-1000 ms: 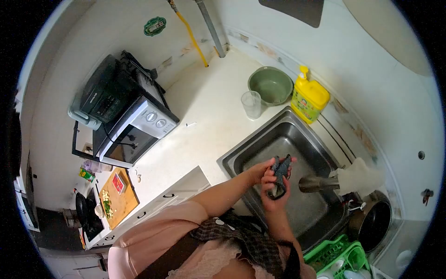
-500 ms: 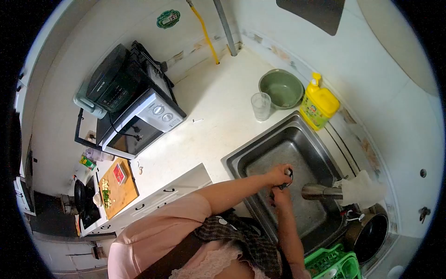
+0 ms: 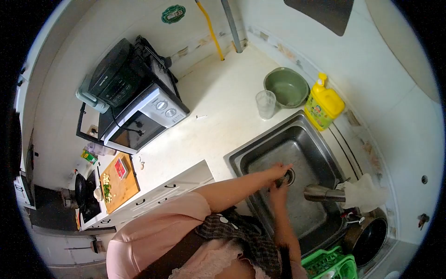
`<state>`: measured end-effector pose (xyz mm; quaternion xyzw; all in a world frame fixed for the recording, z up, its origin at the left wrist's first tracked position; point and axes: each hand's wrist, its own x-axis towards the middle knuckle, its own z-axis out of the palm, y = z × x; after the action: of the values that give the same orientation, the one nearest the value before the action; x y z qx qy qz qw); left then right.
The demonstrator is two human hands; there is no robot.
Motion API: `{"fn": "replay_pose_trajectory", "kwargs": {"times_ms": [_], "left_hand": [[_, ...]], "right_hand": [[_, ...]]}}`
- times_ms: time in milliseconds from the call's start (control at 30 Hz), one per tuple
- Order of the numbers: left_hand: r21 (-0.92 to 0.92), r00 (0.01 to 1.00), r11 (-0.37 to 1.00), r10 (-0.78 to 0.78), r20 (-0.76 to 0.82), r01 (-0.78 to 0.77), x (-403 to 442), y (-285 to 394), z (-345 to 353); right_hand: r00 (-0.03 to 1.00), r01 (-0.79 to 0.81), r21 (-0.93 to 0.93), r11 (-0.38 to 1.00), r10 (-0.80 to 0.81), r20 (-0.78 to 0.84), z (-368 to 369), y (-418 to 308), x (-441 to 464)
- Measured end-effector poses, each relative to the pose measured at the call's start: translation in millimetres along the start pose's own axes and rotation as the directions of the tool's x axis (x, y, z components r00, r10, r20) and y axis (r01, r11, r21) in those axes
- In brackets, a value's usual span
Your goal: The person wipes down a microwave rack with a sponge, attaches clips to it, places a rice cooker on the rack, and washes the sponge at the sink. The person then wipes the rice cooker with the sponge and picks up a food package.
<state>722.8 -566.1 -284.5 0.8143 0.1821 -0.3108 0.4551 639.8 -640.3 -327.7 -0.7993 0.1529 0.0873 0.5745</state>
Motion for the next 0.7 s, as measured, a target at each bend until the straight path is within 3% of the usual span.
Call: {"fn": "replay_pose_trajectory", "kwargs": {"times_ms": [33, 67, 100, 133, 167, 200, 233, 267, 300, 333, 367, 400, 433, 467, 500, 567, 600, 667, 700], "left_hand": [[-0.200, 0.978, 0.979, 0.012, 0.206, 0.030, -10.5, 5.8, -15.7], [-0.383, 0.916, 0.919, 0.068, 0.395, 0.096, -13.3, 10.2, -27.0], [-0.383, 0.918, 0.919, 0.070, 0.391, 0.093, -2.0, 7.8, -33.5], [-0.572, 0.842, 0.813, 0.234, 0.486, 0.104, 13.8, -1.8, -38.7], [-0.728, 0.746, 0.668, 0.406, 0.527, 0.151, 21.5, -8.7, -43.6], [-0.834, 0.645, 0.517, 0.573, 0.505, 0.192, 5.9, 1.1, -50.4], [-0.902, 0.537, 0.352, 0.725, 0.432, 0.250, -17.4, 19.0, -58.4], [-0.907, 0.542, 0.345, 0.728, 0.420, 0.240, -36.0, 35.6, -64.6], [-0.889, 0.396, 0.249, 0.826, 0.402, 0.384, -54.4, 50.7, -69.1], [-0.830, 0.245, 0.174, 0.906, 0.346, 0.530, -62.7, 56.9, -71.9], [-0.834, 0.246, 0.168, 0.908, 0.339, 0.526, -56.6, 53.5, -69.7], [-0.891, 0.202, 0.177, 0.938, 0.281, 0.418, -50.5, 51.9, -66.6], [-0.937, 0.150, 0.176, 0.962, 0.229, 0.303, -44.7, 51.1, -63.8], [-0.953, 0.189, 0.252, 0.941, 0.282, 0.169, -37.2, 51.6, -63.2], [-0.954, 0.193, 0.251, 0.940, 0.281, 0.166, -42.6, 58.8, -69.6], [-0.836, 0.363, 0.547, 0.787, 0.499, -0.036, -58.2, 75.8, -75.8], [-0.809, 0.450, 0.586, 0.737, 0.504, -0.054, -68.6, 81.8, -74.3], [-0.755, 0.505, 0.653, 0.671, 0.543, -0.056, -67.4, 79.1, -70.2], [-0.696, 0.559, 0.717, 0.597, 0.576, -0.049, -66.2, 76.9, -67.2]], "right_hand": [[1.000, -0.001, 0.001, 1.000, 0.001, 0.002, -10.4, -5.1, 0.5], [0.973, -0.211, 0.385, 0.898, 0.154, 0.174, -26.9, -21.9, -1.3], [0.897, -0.432, 0.656, 0.619, 0.216, 0.386, -39.9, -39.5, -3.6], [0.891, -0.450, 0.778, 0.438, 0.157, 0.426, -44.7, -53.6, -9.6], [0.888, -0.455, 0.776, 0.437, 0.159, 0.432, -47.9, -70.6, -16.8], [0.849, -0.520, 0.846, 0.122, -0.037, 0.527, -49.7, -89.6, -23.0], [0.802, -0.590, 0.784, -0.193, -0.255, 0.540, -48.7, -107.5, -27.3], [0.769, -0.637, 0.720, -0.276, -0.290, 0.569, -44.3, -122.5, -31.4], [0.761, -0.646, 0.714, -0.269, -0.293, 0.578, -38.2, -132.0, -36.7], [0.754, -0.656, 0.654, -0.376, -0.334, 0.565, -32.0, -139.4, -42.0], [0.750, -0.660, 0.582, -0.475, -0.372, 0.547, -30.0, -144.0, -44.0], [0.760, -0.648, 0.529, -0.548, -0.424, 0.493, -32.5, -143.8, -45.3], [0.756, -0.653, 0.528, -0.542, -0.426, 0.497, -36.2, -146.3, -47.7], [0.760, -0.650, 0.553, -0.521, -0.453, 0.466, -39.6, -150.2, -51.1], [0.764, -0.643, 0.577, -0.504, -0.478, 0.433, -40.5, -151.7, -54.3], [0.769, -0.633, 0.610, -0.476, -0.472, 0.430, -43.6, -136.0, -49.6], [0.795, -0.579, 0.762, -0.288, -0.404, 0.452, -45.6, -126.5, -46.9], [0.842, -0.467, 0.881, 0.072, -0.268, 0.468, -47.2, -113.9, -44.3], [0.842, -0.467, 0.881, 0.072, -0.269, 0.468, -47.0, -111.0, -42.5]]}}
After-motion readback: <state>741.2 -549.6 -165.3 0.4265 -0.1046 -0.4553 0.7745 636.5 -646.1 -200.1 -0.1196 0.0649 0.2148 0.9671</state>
